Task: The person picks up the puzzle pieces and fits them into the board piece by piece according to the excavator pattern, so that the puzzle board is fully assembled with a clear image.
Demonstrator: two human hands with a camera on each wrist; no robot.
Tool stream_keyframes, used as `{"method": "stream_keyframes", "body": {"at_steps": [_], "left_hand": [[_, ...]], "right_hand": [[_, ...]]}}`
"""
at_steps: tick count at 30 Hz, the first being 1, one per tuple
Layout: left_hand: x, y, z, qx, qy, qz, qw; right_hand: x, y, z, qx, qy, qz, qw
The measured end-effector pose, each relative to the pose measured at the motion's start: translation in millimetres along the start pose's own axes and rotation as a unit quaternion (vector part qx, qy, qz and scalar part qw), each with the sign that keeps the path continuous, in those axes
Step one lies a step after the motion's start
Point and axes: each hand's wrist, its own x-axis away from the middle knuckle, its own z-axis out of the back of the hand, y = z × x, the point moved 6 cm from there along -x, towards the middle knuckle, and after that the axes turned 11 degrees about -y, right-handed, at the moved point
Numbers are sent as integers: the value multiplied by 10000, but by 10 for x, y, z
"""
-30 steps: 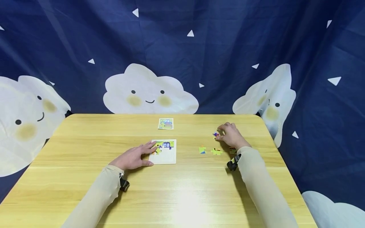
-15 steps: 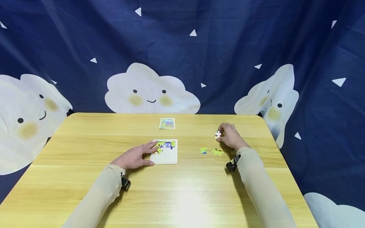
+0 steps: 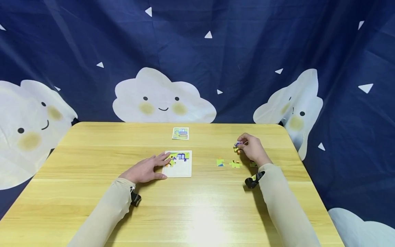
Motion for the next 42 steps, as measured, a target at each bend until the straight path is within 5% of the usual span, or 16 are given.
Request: {"method": "stream_keyframes", "body": {"at_steps": [19, 42], "left_hand": [[-2, 6, 1, -36, -21, 16, 10000], [-10, -19, -6, 13, -12, -17, 10000]], "right_hand": [[181, -398, -283, -952, 413, 76, 9946], [14, -1118, -1198, -2139, -92, -59, 9768]]}}
